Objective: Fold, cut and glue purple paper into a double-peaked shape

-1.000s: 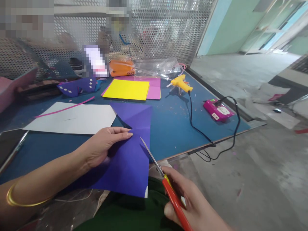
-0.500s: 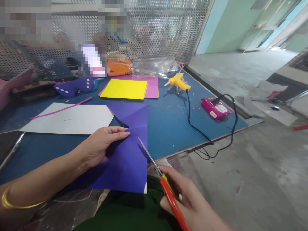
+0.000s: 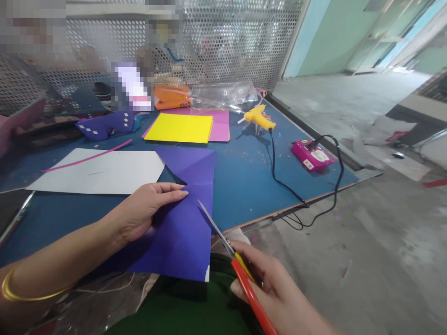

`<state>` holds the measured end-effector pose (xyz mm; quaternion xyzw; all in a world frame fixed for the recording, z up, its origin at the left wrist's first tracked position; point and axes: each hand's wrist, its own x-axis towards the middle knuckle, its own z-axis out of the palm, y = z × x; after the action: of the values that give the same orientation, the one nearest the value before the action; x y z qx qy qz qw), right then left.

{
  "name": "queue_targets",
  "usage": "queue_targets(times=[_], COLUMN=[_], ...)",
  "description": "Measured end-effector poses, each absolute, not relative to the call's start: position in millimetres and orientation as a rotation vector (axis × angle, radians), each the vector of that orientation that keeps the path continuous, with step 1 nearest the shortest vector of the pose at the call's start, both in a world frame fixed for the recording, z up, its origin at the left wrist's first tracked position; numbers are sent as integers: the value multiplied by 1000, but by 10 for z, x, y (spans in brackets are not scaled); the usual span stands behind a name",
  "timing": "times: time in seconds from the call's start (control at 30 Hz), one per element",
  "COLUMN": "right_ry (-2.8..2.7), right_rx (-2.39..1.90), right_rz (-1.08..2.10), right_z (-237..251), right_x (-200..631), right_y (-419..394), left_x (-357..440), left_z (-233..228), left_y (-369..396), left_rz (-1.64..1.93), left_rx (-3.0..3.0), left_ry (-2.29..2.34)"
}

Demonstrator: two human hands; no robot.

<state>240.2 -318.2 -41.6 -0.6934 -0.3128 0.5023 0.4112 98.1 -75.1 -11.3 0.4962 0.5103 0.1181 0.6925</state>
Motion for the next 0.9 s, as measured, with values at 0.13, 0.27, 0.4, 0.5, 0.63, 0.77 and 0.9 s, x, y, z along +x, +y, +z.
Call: queue_targets(times=[0.13,0.27,0.4,0.5,0.63,0.77,0.9], right_ry=[-820,-971,-921,-820,-861,-881,-914], right_rx=[-1760,-1694,-1712,-1749,-1717,-1728,-1707], right_rz=[1270,1267,1217,1210,1258,1252,1233], right_z=[-409,-392,-406,-419,-386,-330,-307], right_x=[2419,2442,2425,2404,2407,2396,2363], right_y=[-3151,-3104,-3135,-3194,-3214,-3147,-3048], left_x=[977,963,959,959,964,971,966], left_z=[-104,-105,-111,-108,-94,-85,-89], left_y=[-749,-750,-750,-753,-787,-827,-832], left_rz=[246,246,247,245,211,192,187], left_rx=[1100,1115,1151,1159,1205,1231,1214], left_ry=[1120,1059,1059,1071,1093,1071,1050])
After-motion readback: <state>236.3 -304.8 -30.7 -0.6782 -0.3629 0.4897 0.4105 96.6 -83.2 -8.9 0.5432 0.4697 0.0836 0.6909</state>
